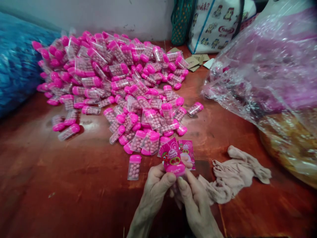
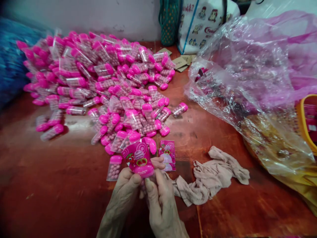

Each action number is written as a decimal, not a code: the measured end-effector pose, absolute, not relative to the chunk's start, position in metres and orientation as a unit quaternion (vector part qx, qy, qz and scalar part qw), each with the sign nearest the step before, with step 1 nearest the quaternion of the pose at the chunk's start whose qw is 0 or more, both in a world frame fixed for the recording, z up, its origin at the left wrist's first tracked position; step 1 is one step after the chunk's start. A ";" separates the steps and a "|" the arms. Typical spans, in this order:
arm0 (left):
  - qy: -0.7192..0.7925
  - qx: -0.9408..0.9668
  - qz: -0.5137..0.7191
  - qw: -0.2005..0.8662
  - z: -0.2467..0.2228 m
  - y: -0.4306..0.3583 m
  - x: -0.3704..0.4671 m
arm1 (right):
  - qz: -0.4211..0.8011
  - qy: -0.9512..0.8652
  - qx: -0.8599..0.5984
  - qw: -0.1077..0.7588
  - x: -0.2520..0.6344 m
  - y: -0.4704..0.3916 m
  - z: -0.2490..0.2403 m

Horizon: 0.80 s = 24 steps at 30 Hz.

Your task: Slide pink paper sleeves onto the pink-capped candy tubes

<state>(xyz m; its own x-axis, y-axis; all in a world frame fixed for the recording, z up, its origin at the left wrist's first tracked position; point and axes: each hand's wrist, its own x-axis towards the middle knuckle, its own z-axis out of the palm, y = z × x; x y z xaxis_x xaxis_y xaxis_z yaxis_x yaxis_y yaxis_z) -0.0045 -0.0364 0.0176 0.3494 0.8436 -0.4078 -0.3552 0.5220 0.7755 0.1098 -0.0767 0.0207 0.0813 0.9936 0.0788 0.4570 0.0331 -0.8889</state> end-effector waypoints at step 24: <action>0.474 0.317 0.457 0.683 0.020 -0.031 0.002 | 0.378 -0.572 -0.602 0.409 0.120 -0.062 0.029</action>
<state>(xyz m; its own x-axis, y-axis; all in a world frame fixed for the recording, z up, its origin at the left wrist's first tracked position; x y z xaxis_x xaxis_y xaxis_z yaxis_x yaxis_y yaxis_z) 0.0019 -0.0309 0.0201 0.1327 0.9244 -0.3576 -0.3230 0.3814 0.8661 0.1197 -0.0617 0.0287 0.0584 0.9982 0.0130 0.3793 -0.0101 -0.9252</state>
